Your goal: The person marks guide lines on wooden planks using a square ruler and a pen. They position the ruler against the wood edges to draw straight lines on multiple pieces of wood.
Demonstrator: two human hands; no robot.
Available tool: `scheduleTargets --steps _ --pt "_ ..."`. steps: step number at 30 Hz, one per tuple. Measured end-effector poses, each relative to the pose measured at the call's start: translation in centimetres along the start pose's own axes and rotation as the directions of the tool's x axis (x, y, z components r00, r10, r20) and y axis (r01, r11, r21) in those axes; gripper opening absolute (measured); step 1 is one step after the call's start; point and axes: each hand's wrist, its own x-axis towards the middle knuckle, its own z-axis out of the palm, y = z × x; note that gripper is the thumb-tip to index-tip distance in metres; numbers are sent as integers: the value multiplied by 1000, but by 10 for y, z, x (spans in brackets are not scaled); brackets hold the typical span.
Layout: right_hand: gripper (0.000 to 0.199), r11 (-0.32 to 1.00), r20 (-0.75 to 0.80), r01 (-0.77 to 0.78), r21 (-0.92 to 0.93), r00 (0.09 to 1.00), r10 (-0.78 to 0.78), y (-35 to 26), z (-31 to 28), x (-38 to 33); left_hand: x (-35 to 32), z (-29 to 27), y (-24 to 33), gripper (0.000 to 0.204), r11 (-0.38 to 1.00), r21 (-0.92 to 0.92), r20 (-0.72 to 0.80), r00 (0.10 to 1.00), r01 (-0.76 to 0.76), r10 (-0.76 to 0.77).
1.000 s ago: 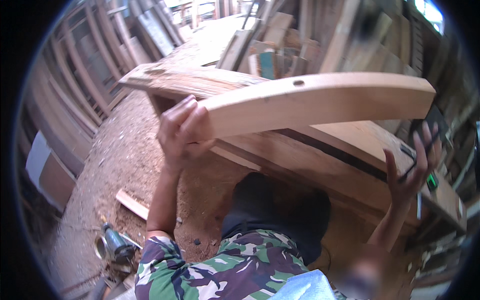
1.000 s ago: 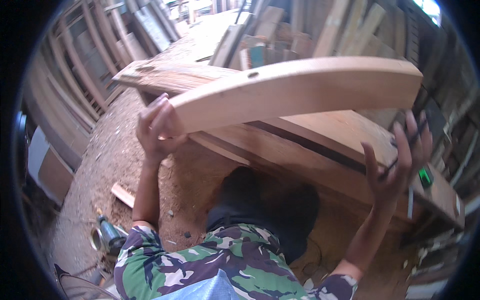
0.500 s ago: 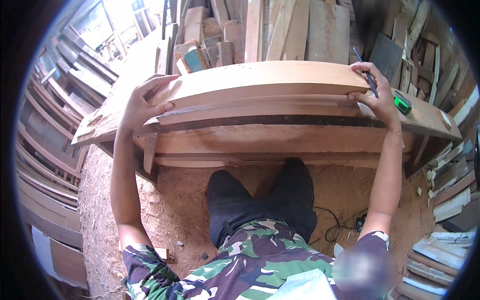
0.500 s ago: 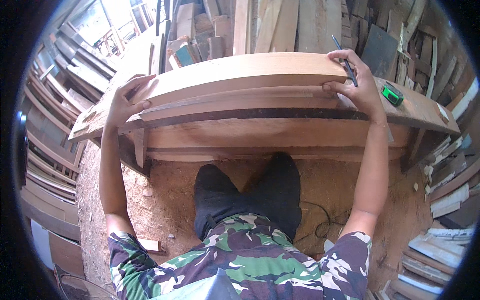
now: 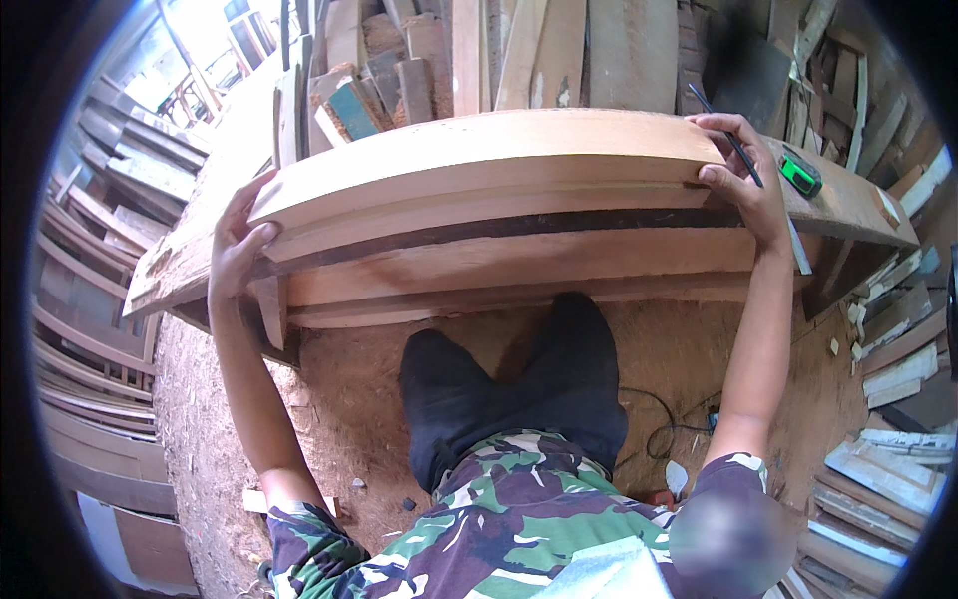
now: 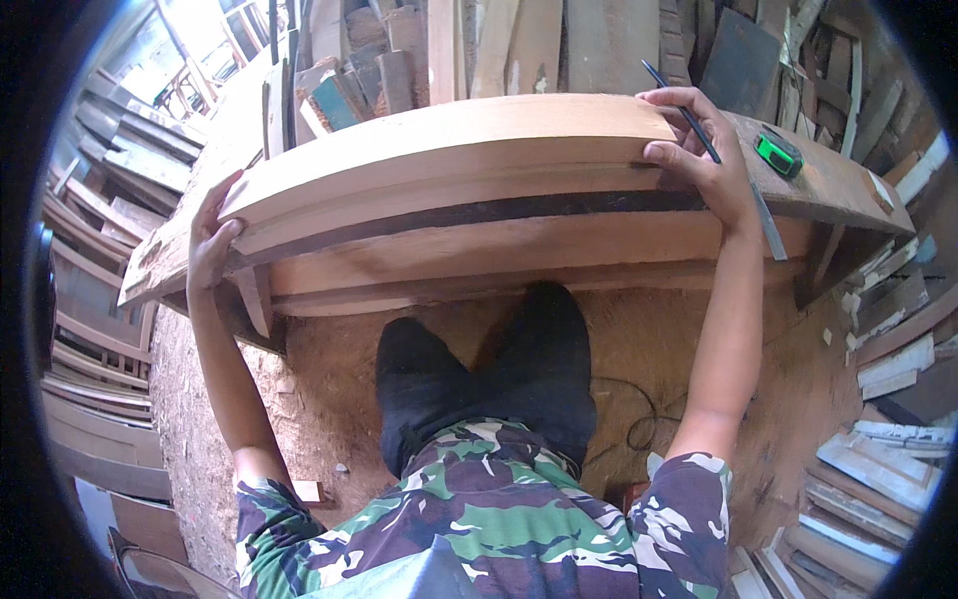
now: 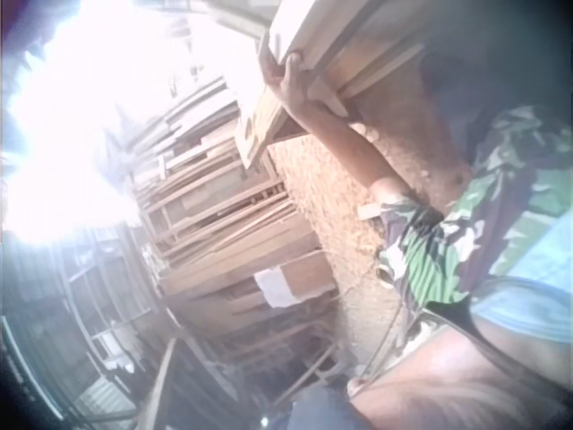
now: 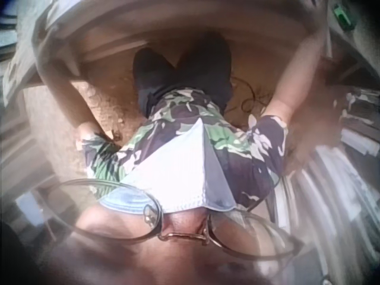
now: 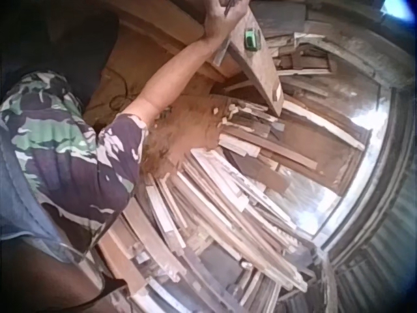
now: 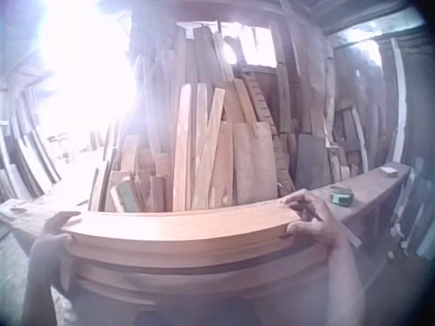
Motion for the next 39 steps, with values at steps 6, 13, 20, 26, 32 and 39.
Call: scheduleTargets --steps 6,13,20,26,32,39 --pt "66 999 33 10 -37 999 -9 1 -5 -5 1 2 3 86 999 -15 52 998 30 -29" --pt "71 997 109 -30 -66 993 37 -2 -8 -1 -13 -11 -5 91 992 124 1 1000 5 -6" --pt "65 992 85 -46 -120 995 56 -2 -13 -6 -7 6 4 88 962 272 -11 1000 -19 23" --pt "65 929 109 80 -361 993 -43 -7 2 4 -22 -22 -9 88 963 259 54 997 -74 62" --pt "71 890 150 165 -425 982 -110 15 -33 -9 -6 7 21 75 962 247 130 988 -113 83" --pt "81 920 183 144 -364 980 -81 18 -27 -1 -21 -15 -2 62 976 -136 165 967 -170 192"
